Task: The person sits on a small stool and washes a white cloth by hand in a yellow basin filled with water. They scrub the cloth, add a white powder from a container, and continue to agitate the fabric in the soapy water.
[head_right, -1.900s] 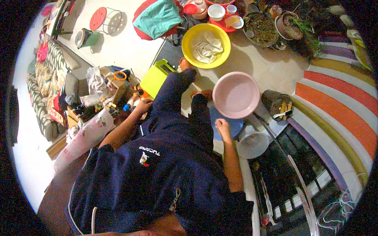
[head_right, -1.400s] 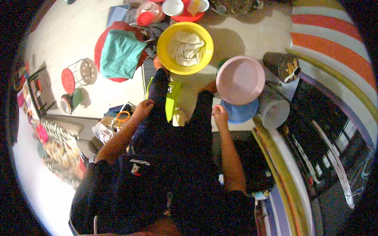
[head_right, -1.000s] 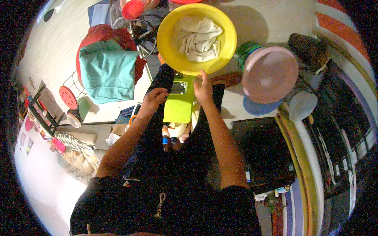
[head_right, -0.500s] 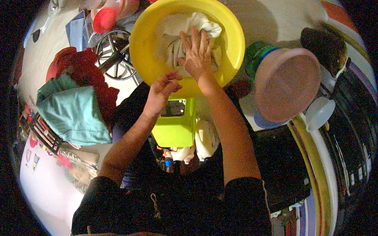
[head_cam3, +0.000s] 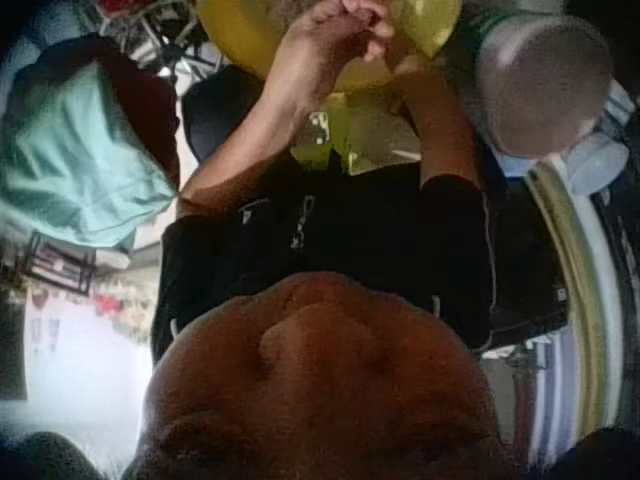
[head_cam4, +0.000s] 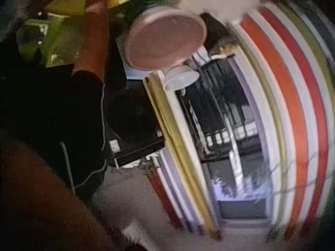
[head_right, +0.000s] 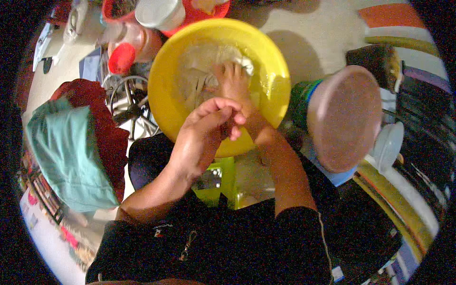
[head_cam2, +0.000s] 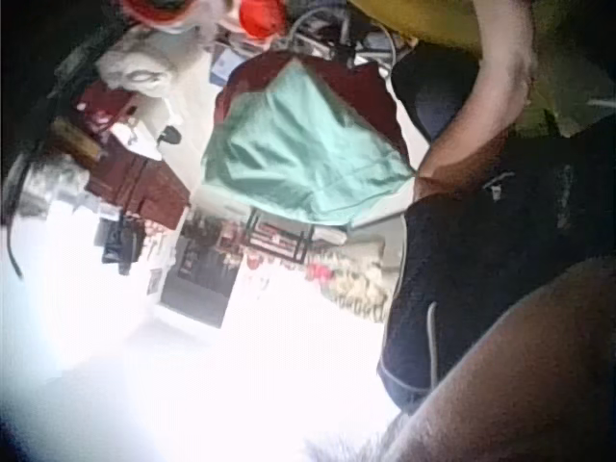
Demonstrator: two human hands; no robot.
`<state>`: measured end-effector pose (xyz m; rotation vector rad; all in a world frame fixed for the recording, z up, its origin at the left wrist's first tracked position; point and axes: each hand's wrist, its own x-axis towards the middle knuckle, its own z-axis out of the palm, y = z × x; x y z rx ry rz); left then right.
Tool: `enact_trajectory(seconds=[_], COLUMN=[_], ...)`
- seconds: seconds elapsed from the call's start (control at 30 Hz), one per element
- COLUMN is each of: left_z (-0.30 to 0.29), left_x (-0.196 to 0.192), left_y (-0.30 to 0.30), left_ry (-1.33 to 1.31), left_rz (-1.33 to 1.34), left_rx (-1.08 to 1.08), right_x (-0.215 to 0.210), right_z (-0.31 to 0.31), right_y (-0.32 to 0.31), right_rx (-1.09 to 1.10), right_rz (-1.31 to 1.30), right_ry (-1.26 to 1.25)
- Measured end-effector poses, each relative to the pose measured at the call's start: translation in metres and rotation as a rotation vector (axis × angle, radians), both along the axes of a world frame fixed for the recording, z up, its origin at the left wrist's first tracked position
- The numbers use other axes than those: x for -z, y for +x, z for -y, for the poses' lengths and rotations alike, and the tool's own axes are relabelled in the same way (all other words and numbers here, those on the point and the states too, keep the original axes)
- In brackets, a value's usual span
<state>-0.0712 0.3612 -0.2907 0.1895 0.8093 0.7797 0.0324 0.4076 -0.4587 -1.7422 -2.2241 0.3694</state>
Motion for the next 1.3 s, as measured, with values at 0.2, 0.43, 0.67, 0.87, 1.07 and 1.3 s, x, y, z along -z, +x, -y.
enact_trajectory(seconds=[0.2, 0.43, 0.67, 0.87, 1.07, 1.3], left_z=[0.017, 0.057, 0.013, 0.013, 0.022, 0.037], left_x=[0.01, 0.05, 0.105, 0.144, 0.148, 0.166], left_y=[0.008, -0.014, -0.058, -0.081, -0.069, -0.061], left_ry=[0.118, 0.349, 0.391, 0.083, -0.054, 0.129], left_rz=[-0.065, -0.463, -1.015, -1.195, -1.115, -1.081], left_rx=[0.005, -0.127, -0.687, -0.715, -0.505, -0.546], right_x=[-0.01, 0.019, 0.026, 0.006, 0.013, -0.021], right_z=[0.038, 0.07, 0.07, 0.072, 0.072, 0.088], right_y=[0.005, 0.016, 0.009, 0.031, 0.031, 0.015], right_rx=[0.239, 0.47, 0.58, 0.603, 0.302, 0.174], right_rz=[-0.232, -0.28, -0.041, -0.356, -0.174, 0.232], right_ry=[0.084, -0.436, -0.297, -0.392, -0.388, -0.586])
